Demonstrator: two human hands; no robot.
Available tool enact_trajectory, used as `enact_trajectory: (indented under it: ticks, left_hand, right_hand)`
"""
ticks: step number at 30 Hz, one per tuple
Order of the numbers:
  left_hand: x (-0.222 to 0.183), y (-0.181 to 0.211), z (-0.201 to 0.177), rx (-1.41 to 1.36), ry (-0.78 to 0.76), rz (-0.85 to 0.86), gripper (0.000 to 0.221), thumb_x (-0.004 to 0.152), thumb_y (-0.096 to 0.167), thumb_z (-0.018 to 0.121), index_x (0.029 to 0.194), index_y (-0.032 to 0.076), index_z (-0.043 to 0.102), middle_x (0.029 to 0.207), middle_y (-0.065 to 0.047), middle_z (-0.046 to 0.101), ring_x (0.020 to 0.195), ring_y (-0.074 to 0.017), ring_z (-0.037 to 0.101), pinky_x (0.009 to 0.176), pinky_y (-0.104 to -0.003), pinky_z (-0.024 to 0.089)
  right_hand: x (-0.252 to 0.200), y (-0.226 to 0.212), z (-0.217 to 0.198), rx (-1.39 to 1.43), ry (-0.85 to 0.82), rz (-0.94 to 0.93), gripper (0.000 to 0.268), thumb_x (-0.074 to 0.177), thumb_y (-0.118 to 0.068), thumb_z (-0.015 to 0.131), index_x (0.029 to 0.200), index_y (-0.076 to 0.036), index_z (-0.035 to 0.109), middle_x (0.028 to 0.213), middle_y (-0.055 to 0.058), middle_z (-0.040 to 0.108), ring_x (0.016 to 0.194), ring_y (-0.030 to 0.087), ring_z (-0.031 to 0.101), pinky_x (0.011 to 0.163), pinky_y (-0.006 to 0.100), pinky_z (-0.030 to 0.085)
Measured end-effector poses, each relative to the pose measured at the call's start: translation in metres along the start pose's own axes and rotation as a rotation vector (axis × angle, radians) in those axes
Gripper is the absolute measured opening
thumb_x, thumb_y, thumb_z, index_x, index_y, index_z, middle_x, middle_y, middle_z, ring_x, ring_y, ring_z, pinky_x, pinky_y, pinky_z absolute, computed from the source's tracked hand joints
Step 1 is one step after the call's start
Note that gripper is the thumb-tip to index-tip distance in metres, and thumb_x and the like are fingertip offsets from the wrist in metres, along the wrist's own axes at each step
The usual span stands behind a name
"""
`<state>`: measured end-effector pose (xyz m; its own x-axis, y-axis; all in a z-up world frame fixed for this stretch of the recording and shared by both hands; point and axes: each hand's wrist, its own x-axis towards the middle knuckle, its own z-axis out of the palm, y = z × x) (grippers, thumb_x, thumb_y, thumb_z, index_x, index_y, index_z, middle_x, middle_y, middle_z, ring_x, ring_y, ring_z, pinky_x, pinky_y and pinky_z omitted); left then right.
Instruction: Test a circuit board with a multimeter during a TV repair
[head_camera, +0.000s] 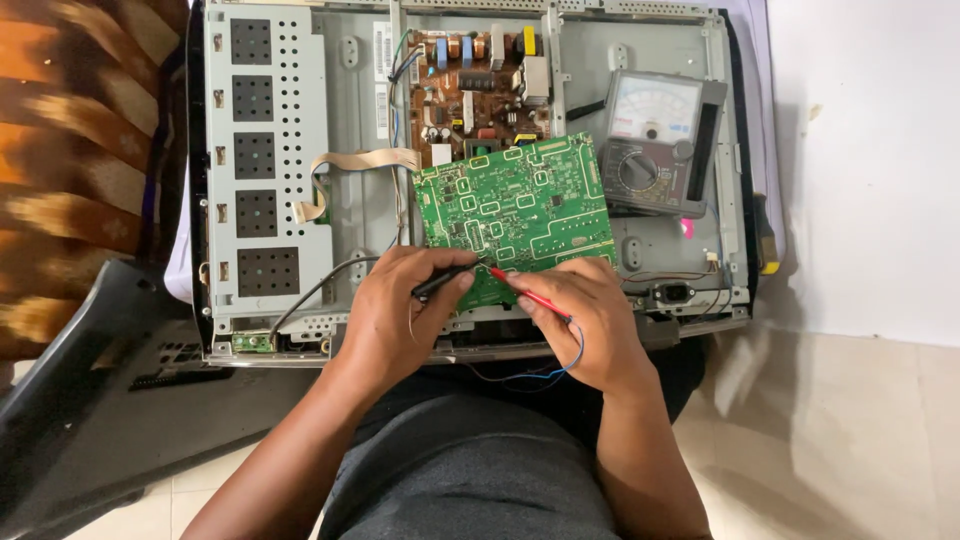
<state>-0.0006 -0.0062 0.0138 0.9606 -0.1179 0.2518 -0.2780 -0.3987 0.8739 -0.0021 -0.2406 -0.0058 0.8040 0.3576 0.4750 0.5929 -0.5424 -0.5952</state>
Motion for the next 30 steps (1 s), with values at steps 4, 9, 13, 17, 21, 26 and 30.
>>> enact_trajectory:
  ticks: [4, 9, 13, 17, 21, 26, 30]
  left_hand:
    - [-0.001, -0.008, 0.003, 0.025, -0.006, 0.013, 0.018, 0.093, 0.016, 0.077, 0.109, 0.009, 0.077, 0.09, -0.013, 0.078, 0.097, -0.0367, 0.072, 0.075, -0.042, 0.061]
    - [0.001, -0.007, 0.003, 0.034, -0.014, 0.002, 0.017, 0.093, 0.015, 0.076, 0.109, 0.009, 0.077, 0.086, -0.013, 0.077, 0.096, -0.0363, 0.073, 0.069, -0.041, 0.061]
    - [0.001, -0.005, 0.002, 0.036, -0.007, 0.006, 0.018, 0.092, 0.014, 0.077, 0.109, 0.009, 0.077, 0.086, -0.013, 0.077, 0.097, -0.0347, 0.073, 0.069, -0.04, 0.061]
    - [0.001, -0.003, 0.002, 0.037, -0.002, 0.015, 0.017, 0.093, 0.014, 0.077, 0.109, 0.008, 0.077, 0.085, -0.014, 0.077, 0.096, -0.0369, 0.073, 0.073, -0.042, 0.061]
    - [0.002, -0.004, 0.003, 0.046, 0.001, 0.018, 0.017, 0.092, 0.014, 0.077, 0.109, 0.009, 0.077, 0.084, -0.013, 0.077, 0.097, -0.0352, 0.073, 0.078, -0.042, 0.061]
    - [0.0, -0.002, 0.001, 0.037, 0.001, 0.01, 0.016, 0.093, 0.012, 0.076, 0.108, 0.007, 0.077, 0.083, -0.014, 0.077, 0.097, -0.0362, 0.074, 0.077, -0.043, 0.062]
    - [0.0, -0.015, 0.004, 0.046, -0.024, 0.046, 0.019, 0.092, 0.016, 0.076, 0.111, 0.012, 0.078, 0.089, -0.01, 0.079, 0.097, -0.0345, 0.073, 0.084, -0.045, 0.059]
  right_hand:
    - [0.0, 0.001, 0.0, -0.001, 0.005, -0.008, 0.016, 0.097, -0.018, 0.072, 0.112, -0.015, 0.078, 0.104, 0.002, 0.08, 0.089, 0.028, 0.072, 0.088, 0.038, 0.049]
    - [0.001, -0.002, -0.002, 0.008, -0.01, 0.008, 0.017, 0.097, -0.019, 0.072, 0.113, -0.015, 0.078, 0.103, 0.002, 0.08, 0.087, 0.029, 0.071, 0.086, 0.038, 0.048]
    - [0.0, -0.002, -0.002, 0.017, -0.013, 0.01, 0.017, 0.098, -0.019, 0.071, 0.114, -0.016, 0.078, 0.104, 0.002, 0.08, 0.087, 0.028, 0.071, 0.087, 0.038, 0.048]
    - [0.0, -0.002, -0.001, 0.008, -0.02, 0.003, 0.019, 0.098, -0.019, 0.071, 0.116, -0.017, 0.078, 0.103, 0.002, 0.08, 0.087, 0.027, 0.071, 0.087, 0.037, 0.048]
    - [0.001, -0.001, -0.002, -0.002, -0.033, 0.009, 0.019, 0.098, -0.02, 0.07, 0.116, -0.017, 0.077, 0.103, 0.001, 0.08, 0.086, 0.027, 0.071, 0.086, 0.037, 0.047]
    - [0.001, -0.003, -0.001, 0.002, -0.029, 0.018, 0.018, 0.098, -0.018, 0.071, 0.115, -0.016, 0.077, 0.1, 0.004, 0.08, 0.086, 0.028, 0.071, 0.087, 0.038, 0.047]
    - [0.002, 0.002, -0.005, 0.071, -0.018, -0.036, 0.017, 0.096, -0.015, 0.072, 0.112, -0.012, 0.077, 0.092, 0.009, 0.078, 0.082, 0.033, 0.069, 0.086, 0.043, 0.048]
